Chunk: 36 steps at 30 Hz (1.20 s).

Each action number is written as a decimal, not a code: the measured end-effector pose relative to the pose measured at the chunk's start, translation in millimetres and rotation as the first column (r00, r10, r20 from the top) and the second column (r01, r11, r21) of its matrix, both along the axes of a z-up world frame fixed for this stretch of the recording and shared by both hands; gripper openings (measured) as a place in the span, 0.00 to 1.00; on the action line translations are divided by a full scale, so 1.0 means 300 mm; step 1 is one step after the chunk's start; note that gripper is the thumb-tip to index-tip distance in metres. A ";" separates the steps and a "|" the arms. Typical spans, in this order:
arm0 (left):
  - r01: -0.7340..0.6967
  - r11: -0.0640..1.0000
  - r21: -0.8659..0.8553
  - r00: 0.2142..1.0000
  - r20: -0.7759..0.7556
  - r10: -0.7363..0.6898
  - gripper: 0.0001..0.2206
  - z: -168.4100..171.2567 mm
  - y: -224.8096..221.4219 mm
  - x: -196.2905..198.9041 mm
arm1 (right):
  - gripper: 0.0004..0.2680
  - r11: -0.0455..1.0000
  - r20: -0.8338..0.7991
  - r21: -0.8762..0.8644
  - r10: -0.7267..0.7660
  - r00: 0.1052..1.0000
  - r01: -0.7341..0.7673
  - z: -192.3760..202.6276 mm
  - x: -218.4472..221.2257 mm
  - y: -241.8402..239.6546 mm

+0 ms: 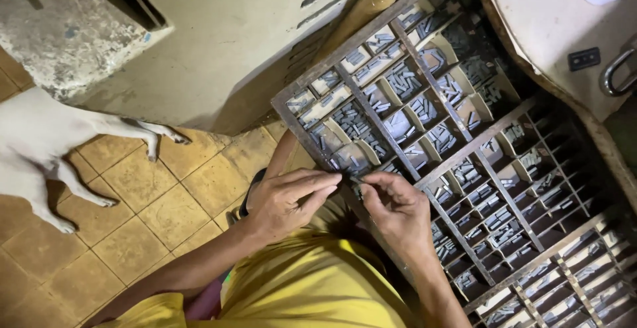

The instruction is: Selecting and arranging individual metal type characters from a type case for letterpress printing or stamping.

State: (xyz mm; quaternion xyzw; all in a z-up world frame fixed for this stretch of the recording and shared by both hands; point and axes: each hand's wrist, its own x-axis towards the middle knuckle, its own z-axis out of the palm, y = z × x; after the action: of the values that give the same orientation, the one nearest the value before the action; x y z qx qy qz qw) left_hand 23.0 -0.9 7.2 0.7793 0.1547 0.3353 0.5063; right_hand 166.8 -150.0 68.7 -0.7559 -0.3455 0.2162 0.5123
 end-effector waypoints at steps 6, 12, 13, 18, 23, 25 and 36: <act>-0.016 0.987 0.157 0.998 0.061 0.007 0.13 -0.039 0.000 0.001 | 0.13 0.999 -0.041 0.021 -0.028 0.999 0.029 0.027 -0.015 -0.010; 0.181 0.771 0.611 0.965 0.042 -0.260 0.29 -0.113 -0.003 -0.014 | 0.09 0.945 0.029 -0.281 0.181 0.983 -0.166 0.074 -0.043 -0.047; 0.181 0.773 0.608 0.965 0.042 -0.259 0.29 -0.114 -0.006 -0.030 | 0.09 0.944 0.027 -0.284 0.183 0.983 -0.168 0.063 -0.048 -0.057; 0.330 0.858 0.394 0.936 -0.019 -0.351 0.21 -0.109 -0.044 -0.055 | 0.04 0.940 -0.130 -0.341 -0.024 0.991 -0.022 0.023 -0.091 -0.060; 0.269 0.905 0.329 0.963 -0.092 -0.253 0.24 -0.107 -0.049 -0.056 | 0.01 0.966 -0.142 -0.252 0.023 0.990 -0.058 0.020 -0.092 -0.028; 0.270 0.917 0.295 0.963 -0.087 -0.256 0.25 -0.099 -0.042 -0.051 | 0.01 0.963 -0.193 -0.261 0.023 0.981 -0.074 0.025 -0.079 -0.019; -0.062 0.986 0.157 0.992 -0.095 0.078 0.10 -0.080 0.011 -0.044 | 0.09 0.748 0.640 -0.622 0.315 0.701 0.231 -0.073 -0.051 0.112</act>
State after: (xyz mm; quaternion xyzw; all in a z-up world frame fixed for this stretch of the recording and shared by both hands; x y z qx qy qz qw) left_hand 9.7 2.5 -16.8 0.8259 0.1810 0.3241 0.4243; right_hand 151.3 -116.3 46.6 -0.9000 -0.4340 0.0273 0.0302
